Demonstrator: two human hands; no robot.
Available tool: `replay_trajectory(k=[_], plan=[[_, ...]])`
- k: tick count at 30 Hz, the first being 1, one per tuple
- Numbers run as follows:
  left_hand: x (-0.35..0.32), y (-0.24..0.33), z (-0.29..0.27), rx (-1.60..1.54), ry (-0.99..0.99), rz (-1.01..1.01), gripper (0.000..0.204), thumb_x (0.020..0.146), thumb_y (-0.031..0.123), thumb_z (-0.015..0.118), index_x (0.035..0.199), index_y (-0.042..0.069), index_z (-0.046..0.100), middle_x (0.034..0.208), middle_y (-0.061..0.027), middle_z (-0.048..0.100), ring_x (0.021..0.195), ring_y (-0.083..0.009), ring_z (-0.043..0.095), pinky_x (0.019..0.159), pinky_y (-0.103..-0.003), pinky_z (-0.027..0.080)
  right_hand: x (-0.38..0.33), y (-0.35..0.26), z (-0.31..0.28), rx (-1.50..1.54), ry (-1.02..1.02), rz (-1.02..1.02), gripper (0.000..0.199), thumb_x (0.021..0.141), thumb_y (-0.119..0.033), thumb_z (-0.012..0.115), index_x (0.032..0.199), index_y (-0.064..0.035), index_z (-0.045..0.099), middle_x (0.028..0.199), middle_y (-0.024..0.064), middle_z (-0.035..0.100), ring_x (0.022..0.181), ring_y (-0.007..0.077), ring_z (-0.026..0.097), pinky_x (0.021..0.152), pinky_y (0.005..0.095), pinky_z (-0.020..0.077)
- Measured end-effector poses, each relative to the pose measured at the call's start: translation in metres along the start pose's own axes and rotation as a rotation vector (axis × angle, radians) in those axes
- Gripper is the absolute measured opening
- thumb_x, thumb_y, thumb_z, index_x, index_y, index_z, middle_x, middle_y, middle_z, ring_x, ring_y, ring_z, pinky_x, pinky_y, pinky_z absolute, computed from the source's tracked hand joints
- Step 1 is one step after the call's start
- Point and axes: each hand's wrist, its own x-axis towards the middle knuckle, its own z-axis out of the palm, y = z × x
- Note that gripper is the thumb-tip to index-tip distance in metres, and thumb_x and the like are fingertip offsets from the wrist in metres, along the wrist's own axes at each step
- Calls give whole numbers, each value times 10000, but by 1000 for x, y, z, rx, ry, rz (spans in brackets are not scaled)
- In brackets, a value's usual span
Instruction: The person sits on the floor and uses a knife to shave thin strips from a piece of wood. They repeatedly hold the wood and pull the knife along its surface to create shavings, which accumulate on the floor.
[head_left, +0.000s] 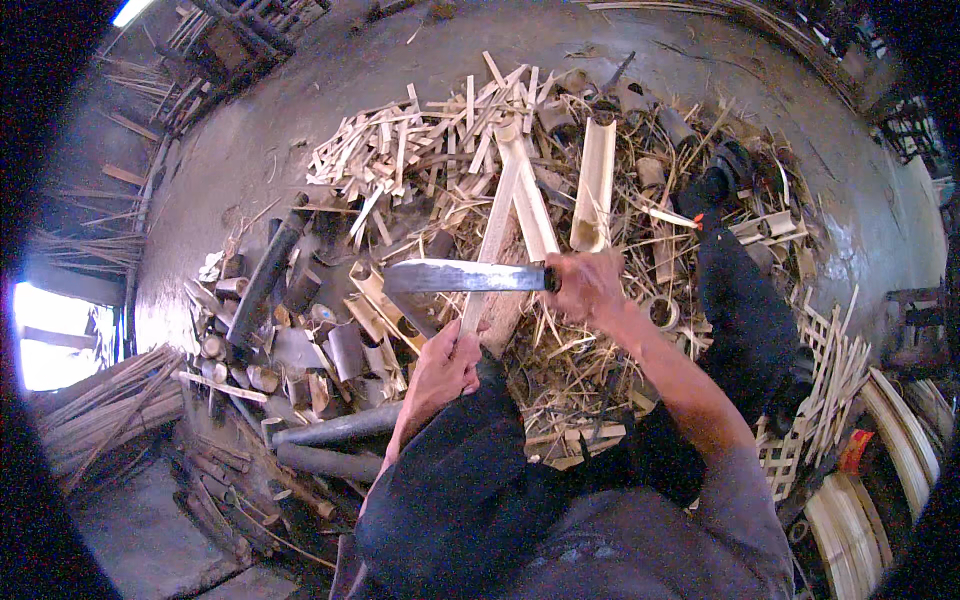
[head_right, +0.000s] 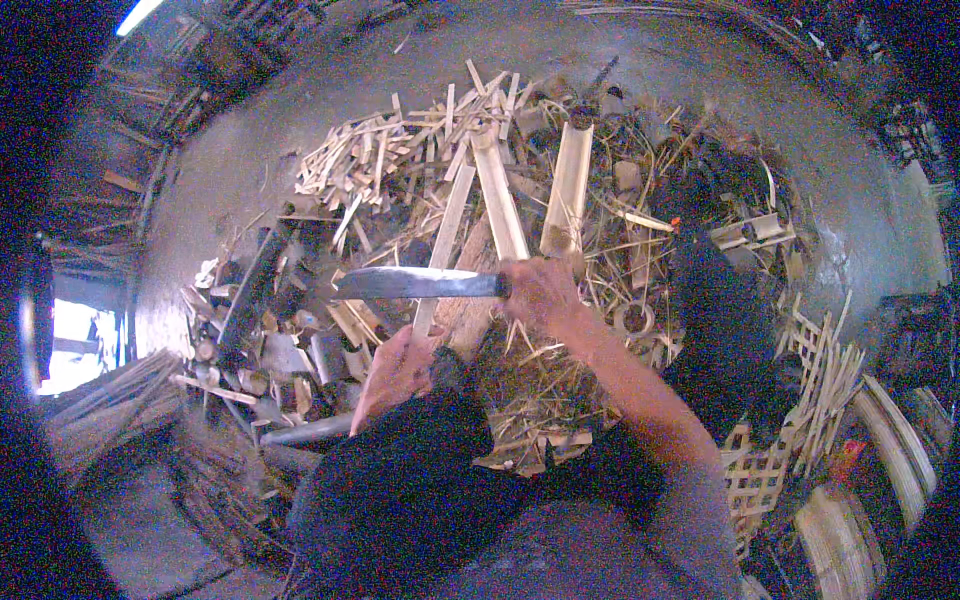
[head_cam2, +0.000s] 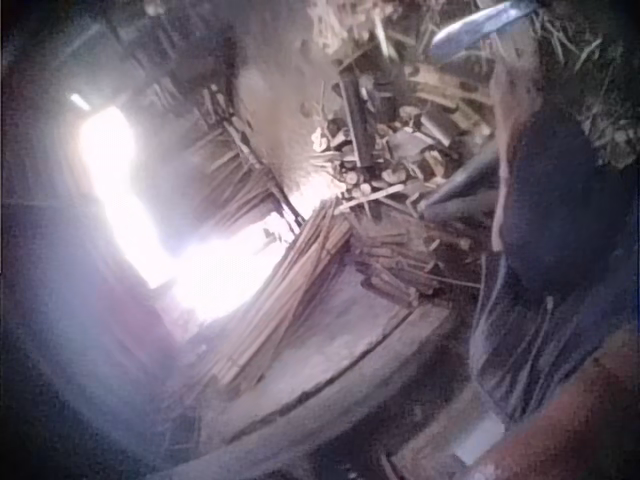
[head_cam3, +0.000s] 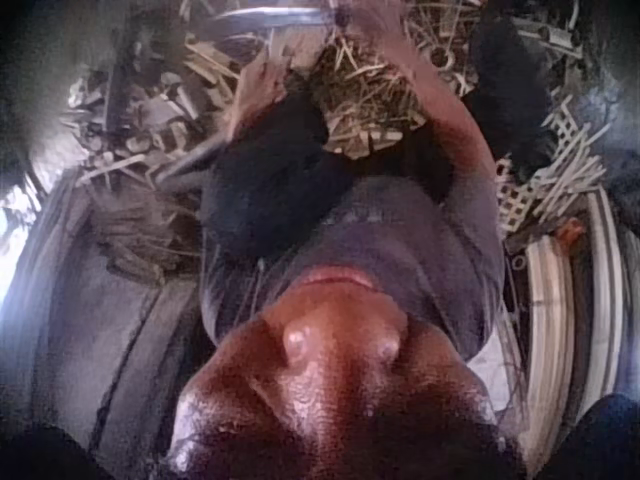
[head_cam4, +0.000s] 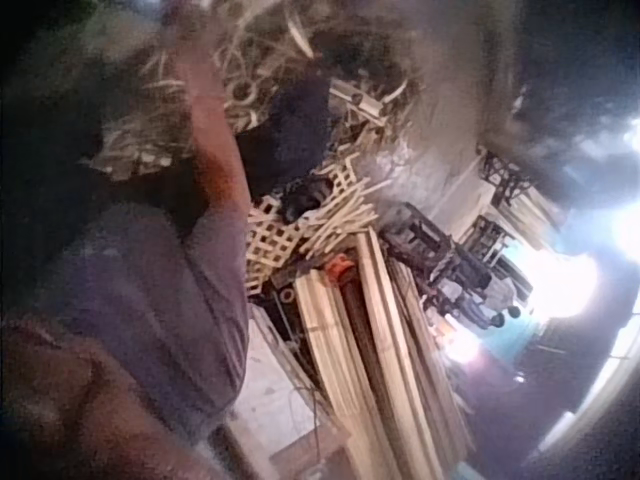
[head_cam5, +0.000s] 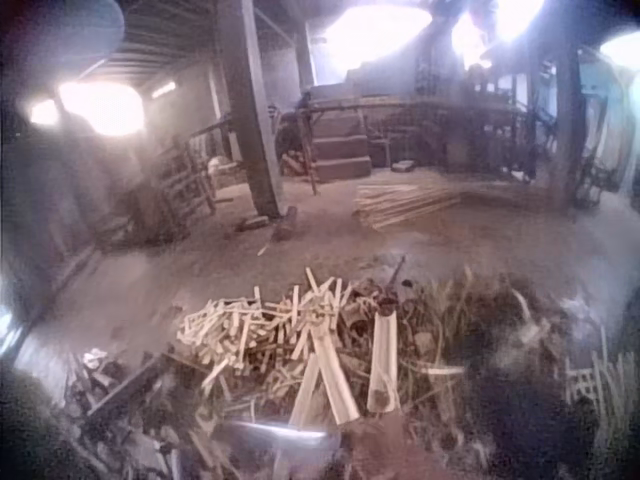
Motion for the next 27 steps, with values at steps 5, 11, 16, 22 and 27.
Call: replay_trajectory(k=[5,11,16,22,27], plan=[[-9,4,-4,90,5,9,250,976,168,419,1152,37,537,655,19,416,481,-74,394,422,-237,346,8,65,26,185,423,-70,388,670,-424,707,944,-150,696,716,112,654,678,258,638,587,364,500],[-35,-48,-60,279,21,24,216,959,156,432,1096,44,557,632,10,465,509,-87,438,454,-247,369,3,199,-9,-15,418,674,397,787,-365,617,835,26,666,685,197,660,638,354,658,589,433,500],[20,-22,-44,51,370,261,237,915,248,550,1029,43,514,664,47,440,493,-46,400,406,-216,315,4,87,-10,132,307,580,385,779,-360,638,885,8,675,758,185,672,710,278,662,677,364,499],[110,-10,-30,-264,318,661,183,912,87,403,1078,25,448,771,-71,533,670,-135,506,637,-269,440,-52,26,9,531,81,528,504,842,-357,631,1219,-32,551,902,213,667,833,350,651,763,402,501],[121,-17,-15,52,394,709,282,878,-34,381,1157,9,389,939,-111,563,886,-177,571,806,-317,481,-76,-14,3,1021,-89,614,531,925,-260,554,1401,-93,390,731,22,571,575,132,561,529,286,468]])
